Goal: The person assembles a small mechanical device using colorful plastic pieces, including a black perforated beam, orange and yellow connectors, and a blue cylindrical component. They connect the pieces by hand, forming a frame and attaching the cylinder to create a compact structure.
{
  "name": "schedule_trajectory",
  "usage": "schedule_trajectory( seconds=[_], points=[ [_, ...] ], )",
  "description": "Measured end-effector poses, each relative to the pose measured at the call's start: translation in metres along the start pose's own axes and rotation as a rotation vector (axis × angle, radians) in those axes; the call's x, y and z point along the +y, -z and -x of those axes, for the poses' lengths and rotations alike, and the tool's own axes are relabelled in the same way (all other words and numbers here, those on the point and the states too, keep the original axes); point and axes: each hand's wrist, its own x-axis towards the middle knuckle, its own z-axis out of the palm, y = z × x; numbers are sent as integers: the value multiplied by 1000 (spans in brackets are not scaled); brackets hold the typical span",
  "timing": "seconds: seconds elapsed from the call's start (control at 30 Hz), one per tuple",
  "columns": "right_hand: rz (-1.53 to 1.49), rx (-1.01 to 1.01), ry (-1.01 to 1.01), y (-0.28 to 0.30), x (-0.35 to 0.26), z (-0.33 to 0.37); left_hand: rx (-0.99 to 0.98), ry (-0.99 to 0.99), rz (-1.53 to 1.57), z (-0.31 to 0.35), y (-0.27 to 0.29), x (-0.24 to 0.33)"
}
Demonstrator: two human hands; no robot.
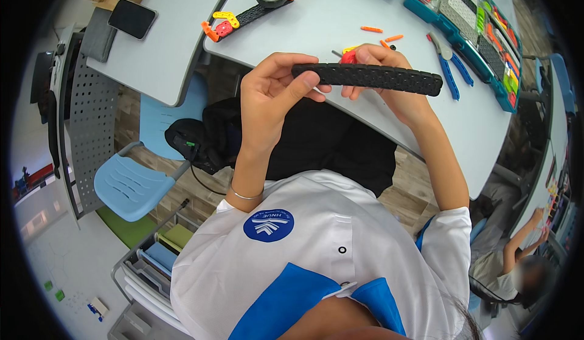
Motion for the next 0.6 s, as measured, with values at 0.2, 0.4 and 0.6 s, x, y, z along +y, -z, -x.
schedule_trajectory(
  seconds=[0.2, 0.4, 0.6],
  points=[
    [-402, -144, 35, 4, 10, 0, -25, 260, 384, -6, 1, -14],
    [-656, -386, -98, 10, 25, 0, -64, 213, 187, -3, -15, -13],
    [-858, -383, -160, 8, 29, 3, -24, 181, 177, -3, -19, -14]
  ],
)
